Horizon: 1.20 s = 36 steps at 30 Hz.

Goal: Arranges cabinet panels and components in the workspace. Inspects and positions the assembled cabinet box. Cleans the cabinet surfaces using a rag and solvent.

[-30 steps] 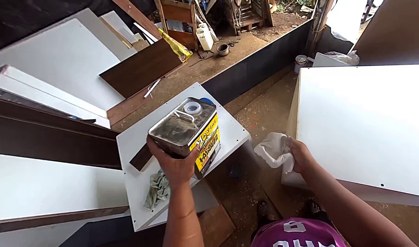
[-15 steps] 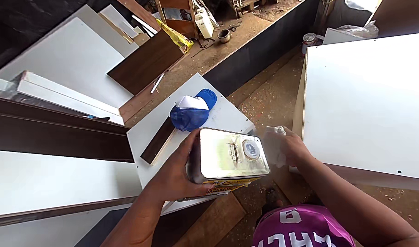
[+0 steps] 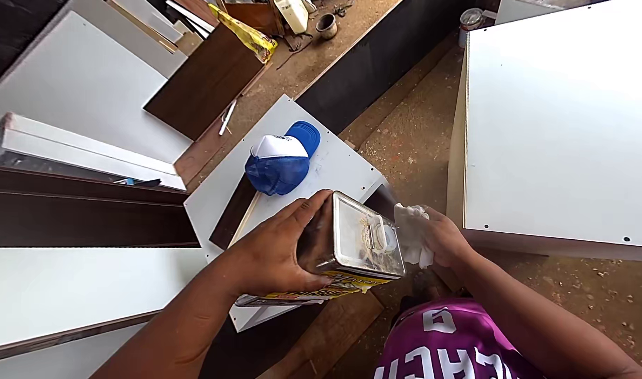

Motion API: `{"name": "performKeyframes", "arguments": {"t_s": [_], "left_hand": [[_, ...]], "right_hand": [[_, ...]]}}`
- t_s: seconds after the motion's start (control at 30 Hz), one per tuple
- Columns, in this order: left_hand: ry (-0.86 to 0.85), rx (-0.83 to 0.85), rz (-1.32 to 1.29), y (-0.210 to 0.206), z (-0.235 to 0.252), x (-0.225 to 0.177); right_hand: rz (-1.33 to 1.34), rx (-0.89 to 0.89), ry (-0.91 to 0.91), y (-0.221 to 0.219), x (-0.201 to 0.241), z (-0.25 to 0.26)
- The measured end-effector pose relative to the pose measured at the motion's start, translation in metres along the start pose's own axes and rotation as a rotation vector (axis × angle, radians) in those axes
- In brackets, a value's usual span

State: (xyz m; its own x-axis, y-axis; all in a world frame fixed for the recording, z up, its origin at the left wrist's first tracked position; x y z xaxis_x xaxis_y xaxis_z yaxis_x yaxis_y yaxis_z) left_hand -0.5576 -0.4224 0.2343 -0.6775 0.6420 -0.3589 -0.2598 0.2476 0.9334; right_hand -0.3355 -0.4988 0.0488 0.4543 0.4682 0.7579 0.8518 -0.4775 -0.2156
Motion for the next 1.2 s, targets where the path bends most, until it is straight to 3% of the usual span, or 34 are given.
{"name": "performKeyframes", "arguments": {"t_s": [0.67, 0.8, 0.93, 1.03, 1.13, 1.2], "left_hand": [[-0.048, 0.009, 0.047, 0.001, 0.005, 0.004], [0.007, -0.043, -0.037, 0.003, -0.005, 0.013], [0.070, -0.227, -0.303, 0.008, -0.021, 0.046], [0.035, -0.504, -0.401, 0.009, -0.056, 0.117], [0.155, -0.837, -0.556, -0.002, -0.072, 0.156], [0.236, -0.956, -0.581, -0.016, -0.071, 0.169]], "right_hand": [[0.077, -0.057, -0.039, 0.002, -0.006, 0.004], [0.200, 0.046, -0.112, -0.005, -0.007, 0.003], [0.420, 0.169, -0.190, 0.001, 0.000, -0.007], [0.499, 0.148, -0.156, 0.033, 0.014, -0.018], [0.525, 0.072, 0.001, 0.099, 0.027, -0.030], [0.555, -0.094, 0.113, 0.158, 0.032, -0.042]]}}
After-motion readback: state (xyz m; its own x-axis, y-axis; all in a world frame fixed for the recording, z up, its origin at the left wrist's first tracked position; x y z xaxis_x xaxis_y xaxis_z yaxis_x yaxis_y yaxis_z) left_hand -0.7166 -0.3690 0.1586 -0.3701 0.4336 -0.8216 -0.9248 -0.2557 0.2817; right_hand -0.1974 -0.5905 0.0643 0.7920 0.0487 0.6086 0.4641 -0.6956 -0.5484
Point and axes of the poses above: each hand's wrist, its own z-axis towards the middle knuckle, its own y-axis out of the back of the hand, x = y × z, the point moved 6 cm from there along z, towards the middle knuckle, and after that the axes turned 15 degrees about -x, right-handed, at the moved point
